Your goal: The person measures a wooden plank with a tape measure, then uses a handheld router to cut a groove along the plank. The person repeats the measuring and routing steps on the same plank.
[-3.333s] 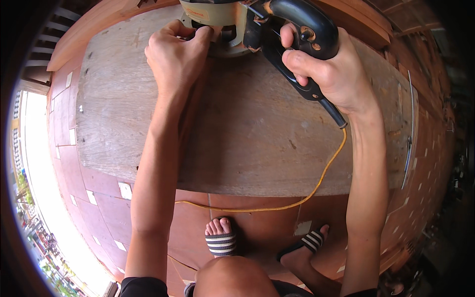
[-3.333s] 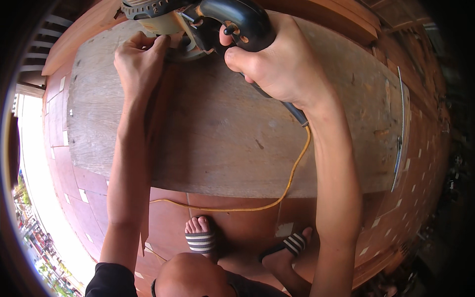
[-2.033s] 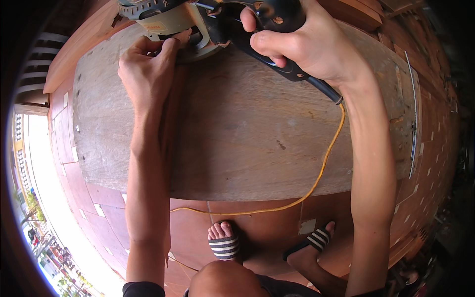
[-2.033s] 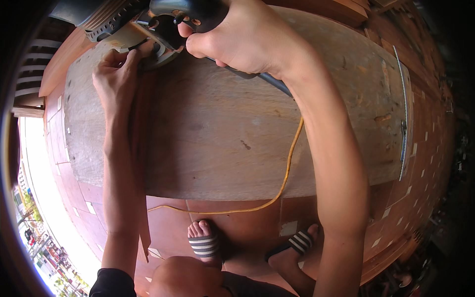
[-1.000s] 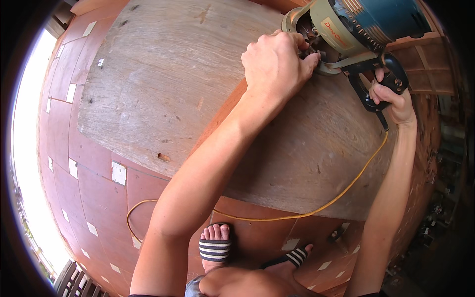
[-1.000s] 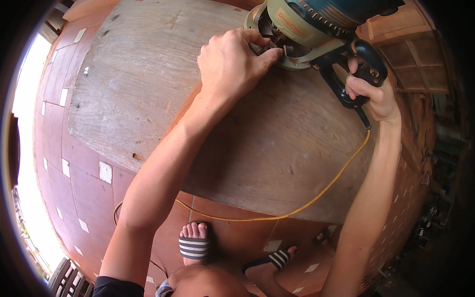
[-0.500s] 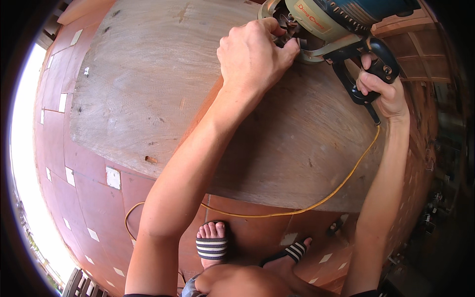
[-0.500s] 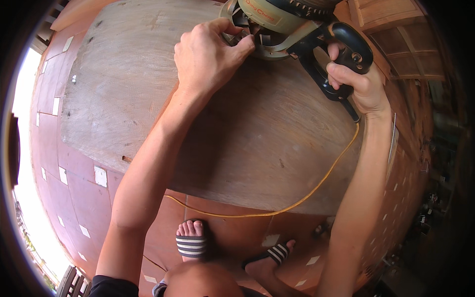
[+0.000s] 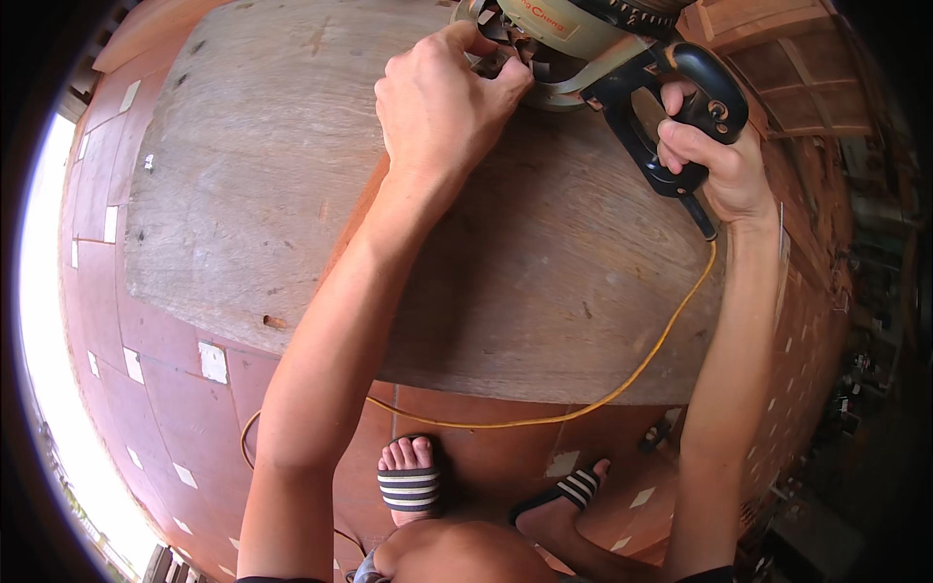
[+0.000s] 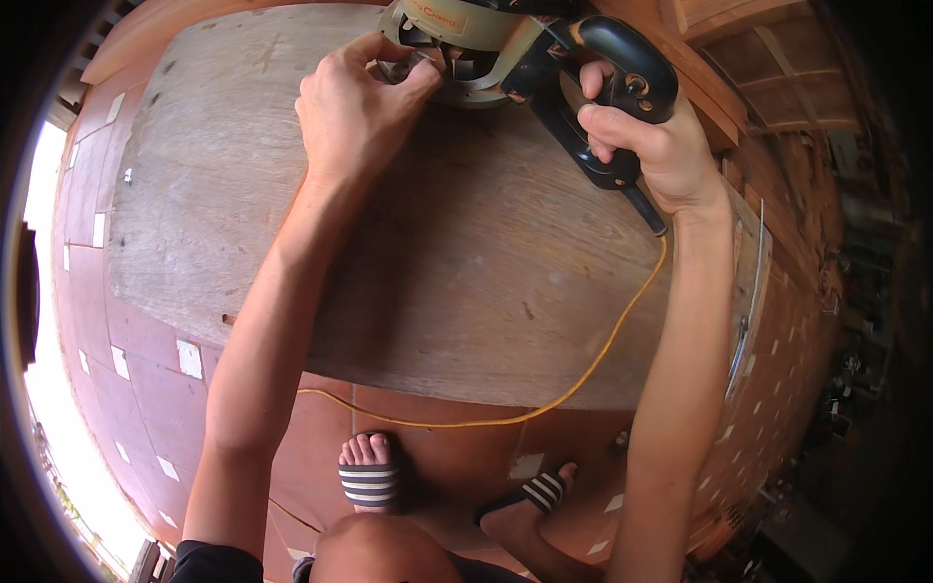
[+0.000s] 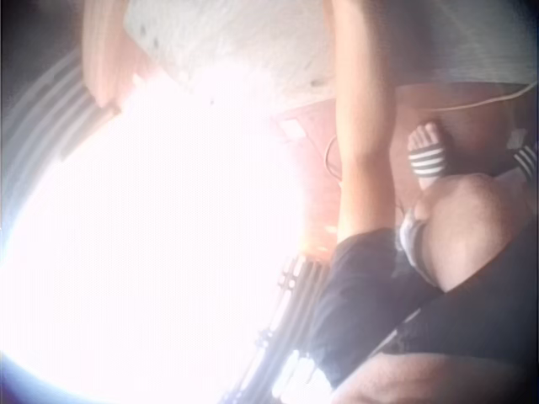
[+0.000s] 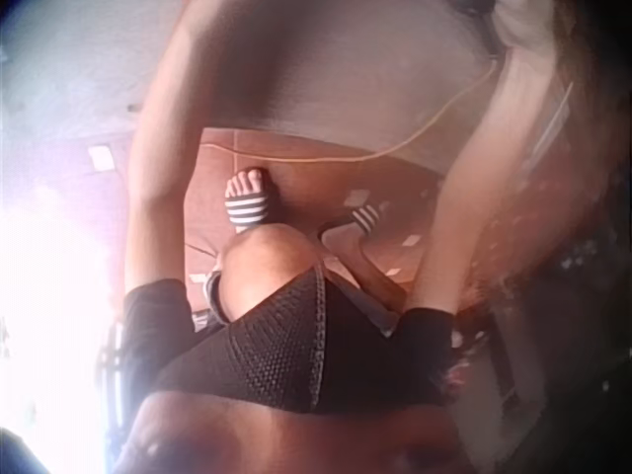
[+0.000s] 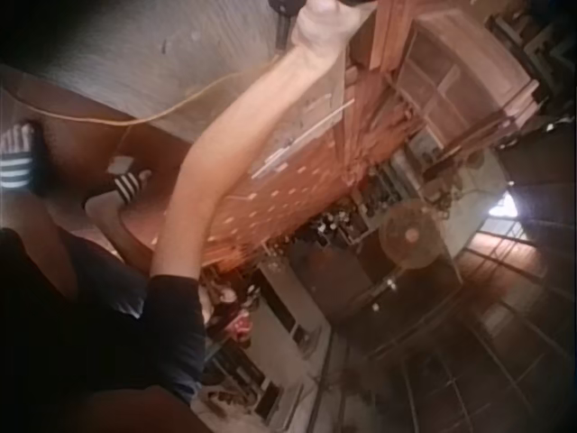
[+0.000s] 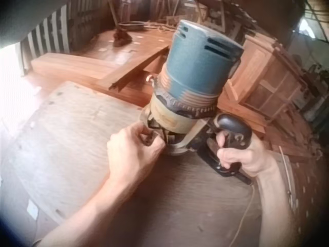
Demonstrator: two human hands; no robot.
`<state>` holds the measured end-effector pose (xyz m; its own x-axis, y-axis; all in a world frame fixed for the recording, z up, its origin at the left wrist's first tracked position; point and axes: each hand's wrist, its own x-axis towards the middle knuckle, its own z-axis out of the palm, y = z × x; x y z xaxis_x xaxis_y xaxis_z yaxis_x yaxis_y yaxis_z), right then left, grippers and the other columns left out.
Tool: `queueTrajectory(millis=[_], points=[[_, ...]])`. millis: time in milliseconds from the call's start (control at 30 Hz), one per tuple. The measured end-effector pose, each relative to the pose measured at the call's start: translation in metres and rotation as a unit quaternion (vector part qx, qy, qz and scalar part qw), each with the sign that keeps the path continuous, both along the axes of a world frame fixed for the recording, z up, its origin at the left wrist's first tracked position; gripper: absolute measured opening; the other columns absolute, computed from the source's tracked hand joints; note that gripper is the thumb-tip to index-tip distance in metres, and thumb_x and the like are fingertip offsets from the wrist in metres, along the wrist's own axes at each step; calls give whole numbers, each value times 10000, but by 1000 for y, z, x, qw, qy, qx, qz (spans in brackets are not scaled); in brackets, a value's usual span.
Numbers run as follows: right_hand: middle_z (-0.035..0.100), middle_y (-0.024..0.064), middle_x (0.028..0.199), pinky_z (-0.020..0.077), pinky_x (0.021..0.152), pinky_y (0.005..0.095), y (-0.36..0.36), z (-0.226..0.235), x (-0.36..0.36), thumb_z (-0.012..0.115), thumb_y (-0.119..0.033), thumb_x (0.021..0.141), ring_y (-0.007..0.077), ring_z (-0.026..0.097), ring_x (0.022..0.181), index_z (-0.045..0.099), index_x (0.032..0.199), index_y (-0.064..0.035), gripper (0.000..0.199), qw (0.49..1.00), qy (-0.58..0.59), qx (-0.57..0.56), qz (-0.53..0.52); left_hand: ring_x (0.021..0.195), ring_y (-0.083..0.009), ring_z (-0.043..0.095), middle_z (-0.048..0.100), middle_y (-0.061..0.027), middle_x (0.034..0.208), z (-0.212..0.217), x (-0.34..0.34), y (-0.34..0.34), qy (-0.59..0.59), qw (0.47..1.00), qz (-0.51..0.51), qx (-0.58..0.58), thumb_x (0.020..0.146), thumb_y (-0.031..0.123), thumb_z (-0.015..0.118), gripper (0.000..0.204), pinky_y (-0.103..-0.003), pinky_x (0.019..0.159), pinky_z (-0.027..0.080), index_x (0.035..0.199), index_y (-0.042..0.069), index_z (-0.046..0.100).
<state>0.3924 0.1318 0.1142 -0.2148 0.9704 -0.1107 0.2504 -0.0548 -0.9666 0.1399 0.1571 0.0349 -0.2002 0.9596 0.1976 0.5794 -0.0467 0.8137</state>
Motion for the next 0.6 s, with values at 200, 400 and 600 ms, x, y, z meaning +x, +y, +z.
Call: queueTrajectory(millis=[200,400,600], points=[[584,3,1030,498,673,306,-1,-2,4,730,-16,887,115,580,681,630,1166,-53,299,1000,-5,-23,8,753,-397,745,736,-200,729,4,0,-1,-17,1000,6,6,797,394,783,397,-463,779,593,989,47,798],[582,-3,967,493,684,300,-7,-3,-3,732,-55,899,103,578,673,630,1127,-48,250,1000,-13,-21,0,718,-320,743,725,-192,713,6,-1,-2,-12,1000,11,3,802,475,790,487,-425,751,572,964,15,779],[578,-2,917,490,685,296,-17,-3,-22,726,-72,906,102,577,665,631,1109,-41,227,1000,-1,2,-18,764,-340,754,742,-208,760,3,-1,-1,-1,1000,20,11,803,473,787,503,-433,782,576,995,8,775]])
